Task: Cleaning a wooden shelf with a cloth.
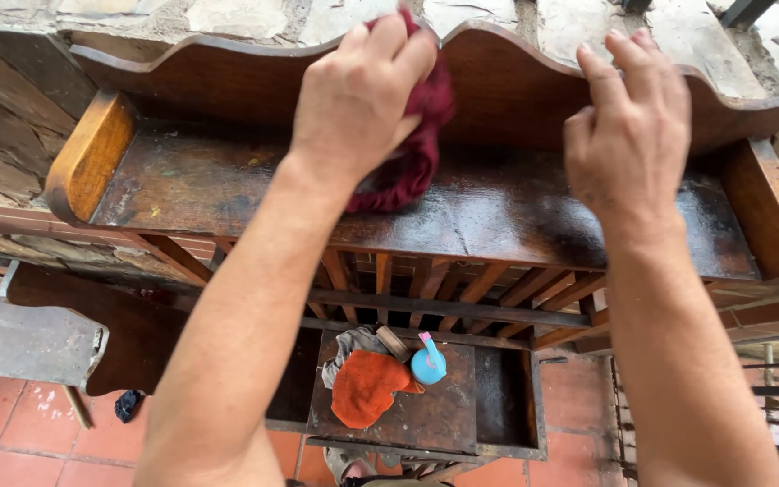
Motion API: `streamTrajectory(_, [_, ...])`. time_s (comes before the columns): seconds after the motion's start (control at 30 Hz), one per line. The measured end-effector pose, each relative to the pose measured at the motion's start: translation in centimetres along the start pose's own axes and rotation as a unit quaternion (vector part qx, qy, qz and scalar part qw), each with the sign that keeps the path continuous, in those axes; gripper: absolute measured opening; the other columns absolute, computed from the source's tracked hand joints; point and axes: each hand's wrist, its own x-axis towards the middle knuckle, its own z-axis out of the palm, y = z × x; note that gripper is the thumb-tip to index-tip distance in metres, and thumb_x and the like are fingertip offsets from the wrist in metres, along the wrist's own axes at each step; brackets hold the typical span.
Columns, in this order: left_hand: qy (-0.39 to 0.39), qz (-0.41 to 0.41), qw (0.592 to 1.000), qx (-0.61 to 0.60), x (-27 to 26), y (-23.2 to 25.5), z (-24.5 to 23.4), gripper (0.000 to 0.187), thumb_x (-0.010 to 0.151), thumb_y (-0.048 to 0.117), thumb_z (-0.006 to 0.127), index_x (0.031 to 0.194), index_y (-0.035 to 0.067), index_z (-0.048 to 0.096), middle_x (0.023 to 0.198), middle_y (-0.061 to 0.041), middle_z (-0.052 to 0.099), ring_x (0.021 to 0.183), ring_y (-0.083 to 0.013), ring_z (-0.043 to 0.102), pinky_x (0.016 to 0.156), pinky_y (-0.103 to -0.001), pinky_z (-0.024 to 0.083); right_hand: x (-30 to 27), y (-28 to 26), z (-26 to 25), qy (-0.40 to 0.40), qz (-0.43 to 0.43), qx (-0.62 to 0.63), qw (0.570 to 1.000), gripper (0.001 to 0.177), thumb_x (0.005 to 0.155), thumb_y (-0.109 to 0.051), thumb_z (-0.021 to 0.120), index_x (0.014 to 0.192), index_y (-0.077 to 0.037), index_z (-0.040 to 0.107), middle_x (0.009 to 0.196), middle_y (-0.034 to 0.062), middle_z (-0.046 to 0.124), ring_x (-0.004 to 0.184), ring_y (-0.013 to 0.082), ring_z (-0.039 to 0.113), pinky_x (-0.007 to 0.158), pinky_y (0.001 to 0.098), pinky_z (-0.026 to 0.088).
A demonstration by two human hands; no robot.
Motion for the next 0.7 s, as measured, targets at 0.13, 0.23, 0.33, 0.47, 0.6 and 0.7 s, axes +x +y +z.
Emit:
streamTrajectory(0.13, [0.121, -0.114, 0.979, -0.119, 2.3, 4.4, 3.1, 0.045, 0.085, 0.025, 0.092, 0.115, 0.013, 0.061, 0.108, -0.006, 0.06, 0.089, -0.0205, 0.067, 0.074, -0.027, 0.062, -0.6, 1.2, -0.1, -0.01, -0.002, -0.013, 1.0, 0.048, 0.094, 0.001, 0.057, 0.139, -0.009, 0.068, 0.143, 0.0164, 0.064, 0.146, 0.035, 0.048, 0.128, 0.0496, 0.024])
streamTrajectory(0.23, [0.108, -0.087, 0.987, -0.078, 2.4, 7.0, 3.9, 0.044, 0.084, 0.011, 0.086, 0.119, 0.016, 0.06, 0.109, -0.005, 0.057, 0.092, -0.0231, 0.067, 0.077, -0.029, 0.063, -0.8, 1.3, 0.0, -0.003, 0.004, 0.024, 1.0, 0.05, 0.095, 0.003, 0.055, 0.141, -0.012, 0.07, 0.138, 0.0098, 0.068, 0.146, 0.0315, 0.051, 0.132, 0.0486, 0.024])
streamTrajectory(0.33, [0.075, 0.041, 0.995, -0.051, 1.5, 6.7, 4.5, 0.036, 0.079, 0.012, 0.083, 0.11, 0.014, 0.065, 0.108, -0.006, 0.063, 0.087, -0.0224, 0.07, 0.065, -0.031, 0.061, -0.9, 1.7, -0.2, 0.013, 0.02, 0.076, 0.997, 0.05, 0.095, 0.005, 0.052, 0.138, -0.014, 0.069, 0.139, 0.008, 0.067, 0.145, 0.0302, 0.052, 0.132, 0.0484, 0.025])
streamTrajectory(0.47, [-0.016, 0.076, 0.997, 0.015, 0.6, 2.6, 2.6, 0.022, 0.082, 0.015, 0.082, 0.098, 0.018, 0.068, 0.096, -0.001, 0.067, 0.083, -0.0189, 0.071, 0.061, -0.032, 0.061, -1.5, 2.6, -0.7, 0.015, 0.006, 0.027, 1.0, 0.053, 0.091, 0.007, 0.053, 0.135, -0.015, 0.071, 0.143, 0.0121, 0.065, 0.146, 0.0318, 0.048, 0.128, 0.0491, 0.024])
streamTrajectory(0.6, [0.0, 0.011, 1.0, -0.002, 1.2, 1.5, 1.3, 0.026, 0.09, 0.019, 0.088, 0.105, 0.012, 0.068, 0.095, -0.007, 0.067, 0.079, -0.0202, 0.07, 0.064, -0.03, 0.062, -1.8, 2.5, -0.7, 0.019, 0.001, -0.047, 0.999, 0.056, 0.086, 0.006, 0.058, 0.133, -0.018, 0.077, 0.146, 0.0215, 0.06, 0.142, 0.0406, 0.04, 0.121, 0.05, 0.026])
streamTrajectory(0.7, [0.151, -0.103, 0.973, -0.141, 4.3, 5.7, 3.7, 0.044, 0.084, 0.025, 0.09, 0.115, 0.011, 0.063, 0.104, -0.006, 0.065, 0.09, -0.0224, 0.07, 0.075, -0.03, 0.064, -1.4, 3.4, -0.2, 0.013, 0.042, 0.017, 0.999, 0.055, 0.09, 0.008, 0.053, 0.137, -0.012, 0.071, 0.144, 0.0182, 0.059, 0.142, 0.0379, 0.042, 0.122, 0.052, 0.028])
